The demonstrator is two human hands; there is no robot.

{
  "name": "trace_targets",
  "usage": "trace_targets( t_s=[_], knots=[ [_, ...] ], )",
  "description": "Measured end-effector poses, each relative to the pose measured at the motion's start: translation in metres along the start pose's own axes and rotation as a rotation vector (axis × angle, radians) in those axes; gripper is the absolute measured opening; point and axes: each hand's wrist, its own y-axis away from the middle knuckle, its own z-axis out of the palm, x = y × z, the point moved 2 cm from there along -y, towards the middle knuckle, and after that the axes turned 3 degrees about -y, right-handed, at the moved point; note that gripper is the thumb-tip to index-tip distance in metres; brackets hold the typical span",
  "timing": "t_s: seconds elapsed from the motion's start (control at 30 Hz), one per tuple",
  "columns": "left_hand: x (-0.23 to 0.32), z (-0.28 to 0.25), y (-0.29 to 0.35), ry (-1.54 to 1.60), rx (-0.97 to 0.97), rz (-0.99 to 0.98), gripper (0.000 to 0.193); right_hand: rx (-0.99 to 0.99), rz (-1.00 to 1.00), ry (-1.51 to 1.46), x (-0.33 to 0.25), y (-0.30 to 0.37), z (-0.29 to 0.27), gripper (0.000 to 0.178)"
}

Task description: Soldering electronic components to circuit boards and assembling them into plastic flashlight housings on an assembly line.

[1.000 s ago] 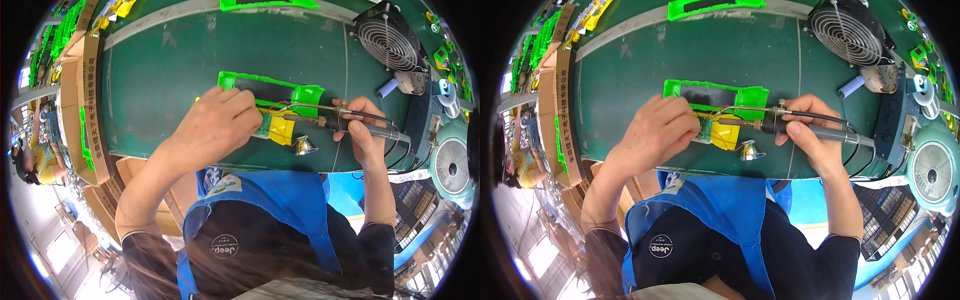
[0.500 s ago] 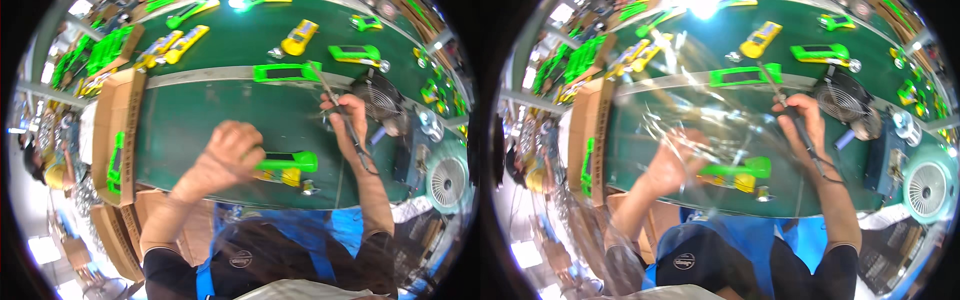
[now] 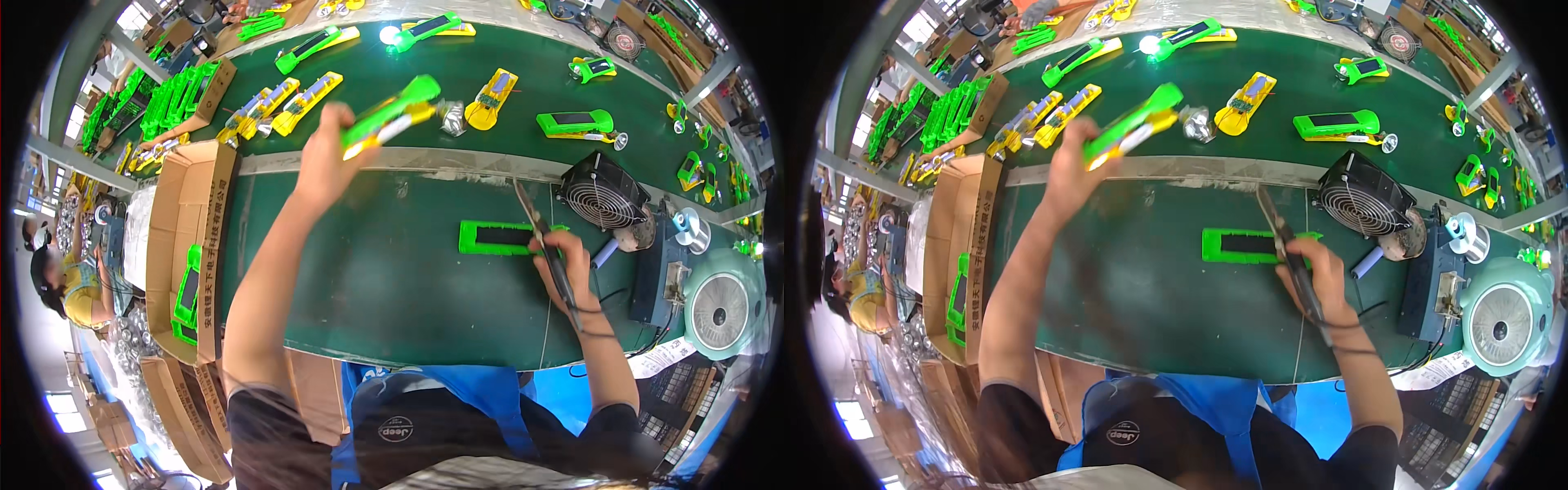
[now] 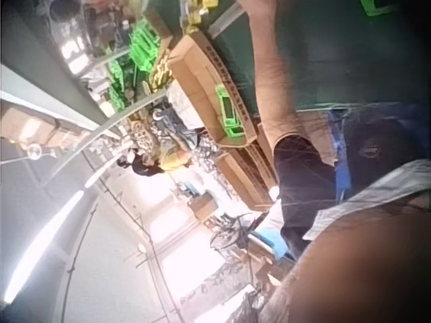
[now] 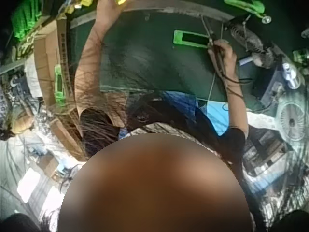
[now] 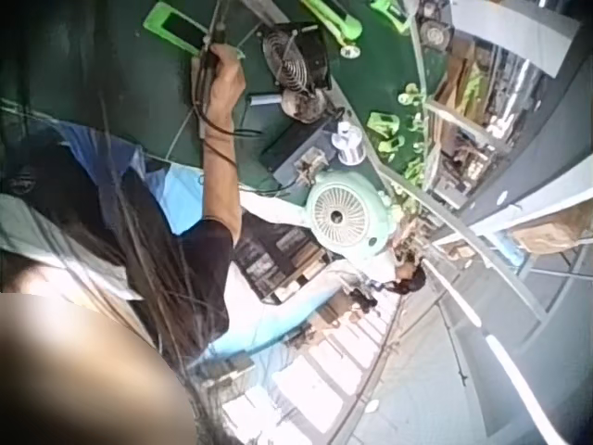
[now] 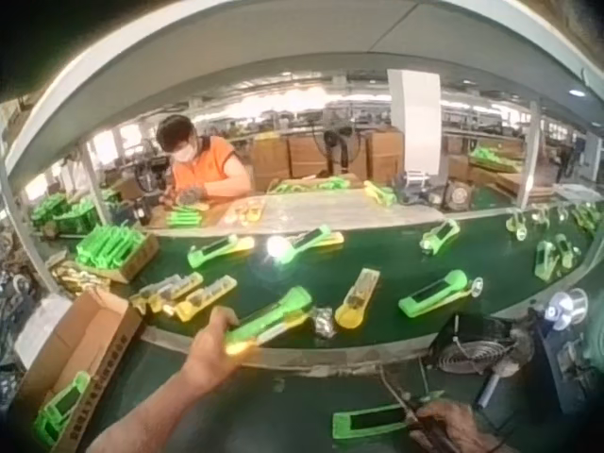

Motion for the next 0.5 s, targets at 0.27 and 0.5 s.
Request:
trace_targets(
  t_s=[0.27, 0.5],
  knots=[
    [-0.001, 0.091, -0.102, -0.603, 0.260, 0.104, 0.046, -0.053, -0.029, -0.079, -0.002, 0.011, -0.002, 0.039],
    [0.082, 0.183, -0.147, -0.230, -0.343, 0.155, 0.057, -0.075, 0.091, -0.199, 0.005, 0.017, -0.006, 0.038]
  ],
)
